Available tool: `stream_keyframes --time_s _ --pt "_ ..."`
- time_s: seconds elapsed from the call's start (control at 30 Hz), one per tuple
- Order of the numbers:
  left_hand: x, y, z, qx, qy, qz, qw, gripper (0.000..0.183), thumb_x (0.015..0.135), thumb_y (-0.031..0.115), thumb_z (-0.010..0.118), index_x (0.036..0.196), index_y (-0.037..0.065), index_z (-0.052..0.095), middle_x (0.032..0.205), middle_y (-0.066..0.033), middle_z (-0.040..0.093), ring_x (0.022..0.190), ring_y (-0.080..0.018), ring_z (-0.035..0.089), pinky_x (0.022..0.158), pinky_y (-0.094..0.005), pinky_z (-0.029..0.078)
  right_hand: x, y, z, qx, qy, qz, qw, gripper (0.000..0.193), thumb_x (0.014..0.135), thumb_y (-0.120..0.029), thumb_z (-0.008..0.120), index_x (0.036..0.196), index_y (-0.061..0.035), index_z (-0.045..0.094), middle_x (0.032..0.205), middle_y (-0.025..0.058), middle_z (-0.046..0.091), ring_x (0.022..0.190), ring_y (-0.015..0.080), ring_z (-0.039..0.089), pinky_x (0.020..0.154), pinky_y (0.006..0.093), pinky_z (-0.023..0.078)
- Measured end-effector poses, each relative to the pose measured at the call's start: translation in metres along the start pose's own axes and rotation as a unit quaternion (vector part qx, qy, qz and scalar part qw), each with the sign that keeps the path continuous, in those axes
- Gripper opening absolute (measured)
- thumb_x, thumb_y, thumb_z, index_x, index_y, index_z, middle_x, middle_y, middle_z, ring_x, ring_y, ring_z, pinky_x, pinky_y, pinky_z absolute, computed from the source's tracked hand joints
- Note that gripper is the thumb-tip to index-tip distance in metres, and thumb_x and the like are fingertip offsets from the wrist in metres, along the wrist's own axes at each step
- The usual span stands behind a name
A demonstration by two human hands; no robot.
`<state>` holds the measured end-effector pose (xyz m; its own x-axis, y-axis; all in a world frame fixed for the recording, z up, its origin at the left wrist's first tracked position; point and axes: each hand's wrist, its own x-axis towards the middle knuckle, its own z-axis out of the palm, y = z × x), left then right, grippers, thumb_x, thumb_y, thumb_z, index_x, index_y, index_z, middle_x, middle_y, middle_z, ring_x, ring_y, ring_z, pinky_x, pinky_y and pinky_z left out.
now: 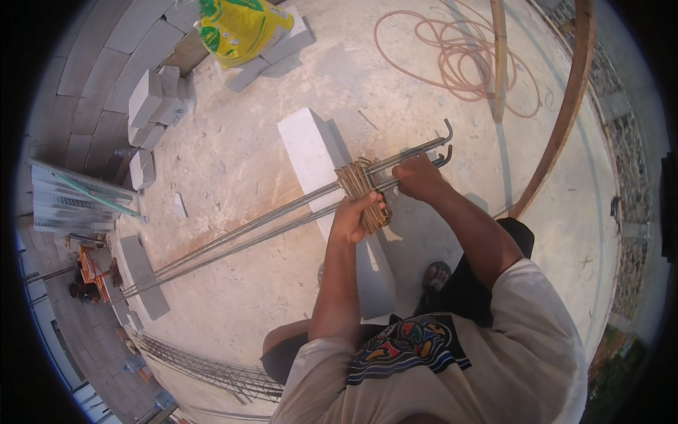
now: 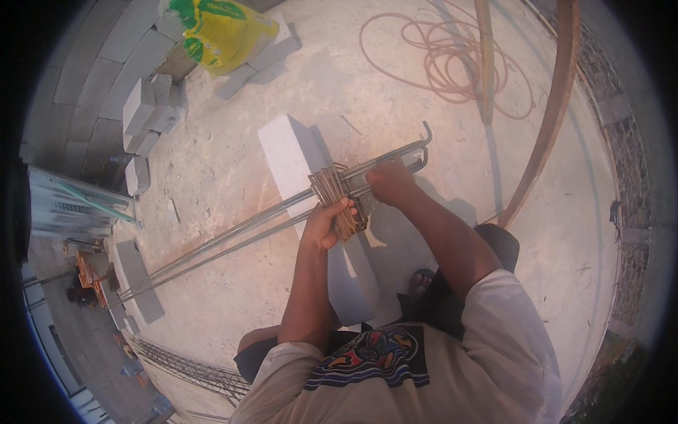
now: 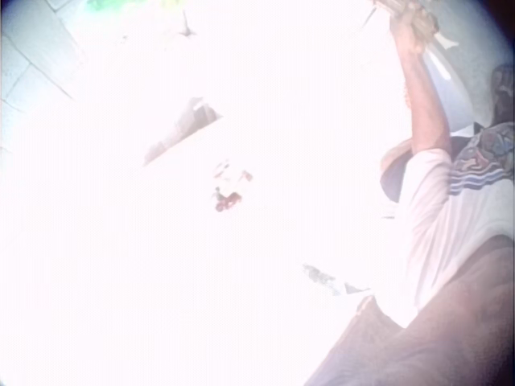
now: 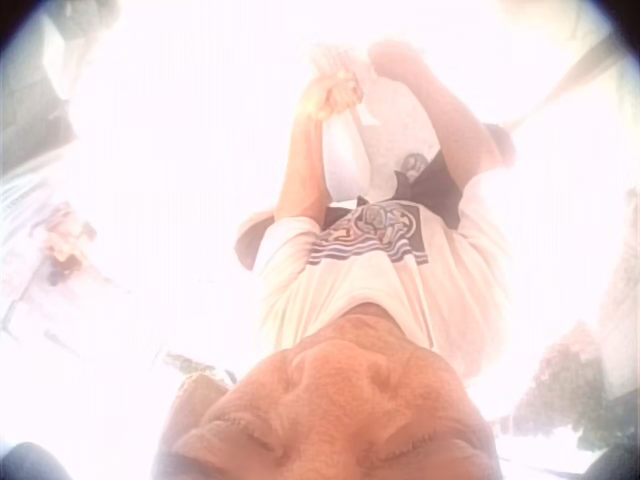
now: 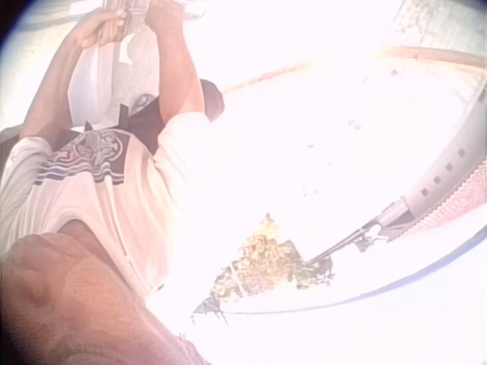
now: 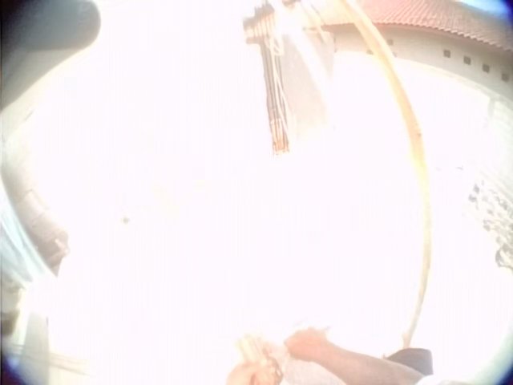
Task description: The person gathers pre-bent wire stirrups from the floor and slides them onto a set of parallel rebar rods. They repeat this process, stacking the stirrups along the rods to form a rebar cage structure on a construction site.
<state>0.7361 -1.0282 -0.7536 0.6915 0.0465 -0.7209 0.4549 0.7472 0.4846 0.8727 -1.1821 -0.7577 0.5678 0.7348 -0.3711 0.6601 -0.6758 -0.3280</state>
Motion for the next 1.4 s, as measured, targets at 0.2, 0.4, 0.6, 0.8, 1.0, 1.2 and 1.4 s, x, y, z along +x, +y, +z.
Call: stream_keyframes --time_s 0.2,0.4,0.6,0.8,1.0,1.2,1.4 --pt "-0.001 -0.001 0.0 0.004 -0.002 -0.007 1.0 0.02 0.088 0.007 0.068 0.105 0.0 0.059 0.091 -0.0101 0.065 0.079 -0.0201 0.066 0.069 -0.0358 0.058 0.0 0.004 0.0 -0.098 0.123 -0.108 0.982 0.01 0.063 -0.013 0.073 0.072 -0.0086 0.07 0.115 0.0095 0.055 0.119 0.031 0.046 0.103 0.0628 0.031" --pt "-0.001 0.001 -0.008 0.017 -0.006 -0.011 1.0 0.02 0.087 0.005 0.068 0.104 0.0 0.059 0.091 -0.0101 0.065 0.078 -0.0198 0.066 0.068 -0.0355 0.058 0.023 0.004 -0.007 -0.076 -0.038 -0.061 0.994 0.02 0.071 -0.016 0.069 0.088 -0.005 0.07 0.107 0.0127 0.057 0.109 0.0317 0.054 0.099 0.0647 0.032" --pt "-0.009 0.007 -0.009 0.028 -0.01 -0.016 0.999 0.018 0.087 0.004 0.068 0.103 -0.001 0.06 0.09 -0.0105 0.065 0.077 -0.0195 0.066 0.067 -0.0349 0.059 0.015 0.005 -0.022 -0.026 -0.06 -0.078 0.995 0.022 0.07 -0.014 0.068 0.089 -0.0034 0.068 0.101 0.0142 0.059 0.102 0.0325 0.057 0.089 0.0557 0.04" --pt "-0.034 0.024 -0.008 0.036 0.021 -0.014 0.999 0.021 0.088 0.007 0.067 0.106 0.002 0.059 0.092 -0.0088 0.065 0.082 -0.0198 0.064 0.072 -0.0346 0.055 0.004 -0.006 -0.048 -0.006 -0.072 -0.081 0.994 0.021 0.07 -0.01 0.067 0.088 -0.0004 0.068 0.101 0.0168 0.059 0.101 0.0344 0.058 0.088 0.0536 0.042" --pt "-0.063 0.056 -0.076 0.023 0.081 0.02 0.996 0.016 0.089 0.008 0.066 0.104 0.004 0.06 0.089 -0.0069 0.065 0.079 -0.0183 0.065 0.07 -0.0342 0.056 0.001 -0.003 -0.045 0.012 -0.088 -0.091 0.992 0.018 0.07 -0.006 0.064 0.085 0.0024 0.068 0.102 0.0209 0.059 0.1 0.0374 0.058 0.088 0.0554 0.044" --pt "-0.093 0.079 -0.166 0.066 0.134 0.027 0.988 0.011 0.09 0.008 0.064 0.1 0.003 0.061 0.086 -0.0057 0.066 0.077 -0.0172 0.064 0.071 -0.0348 0.055 0.007 -0.006 -0.042 0.008 -0.108 -0.083 0.991 0.019 0.071 -0.007 0.063 0.086 0.003 0.068 0.104 0.0228 0.058 0.103 0.0387 0.058 0.091 0.0564 0.044" --pt "-0.118 0.105 -0.241 0.118 0.144 -0.008 0.982 0.011 0.089 0.009 0.064 0.099 0.005 0.06 0.084 -0.004 0.063 0.077 -0.0169 0.062 0.074 -0.0358 0.053 0.01 -0.011 -0.041 0.022 -0.127 -0.056 0.99 0.017 0.07 -0.01 0.065 0.083 0.0012 0.069 0.112 0.0197 0.056 0.111 0.0368 0.053 0.1 0.0567 0.038"
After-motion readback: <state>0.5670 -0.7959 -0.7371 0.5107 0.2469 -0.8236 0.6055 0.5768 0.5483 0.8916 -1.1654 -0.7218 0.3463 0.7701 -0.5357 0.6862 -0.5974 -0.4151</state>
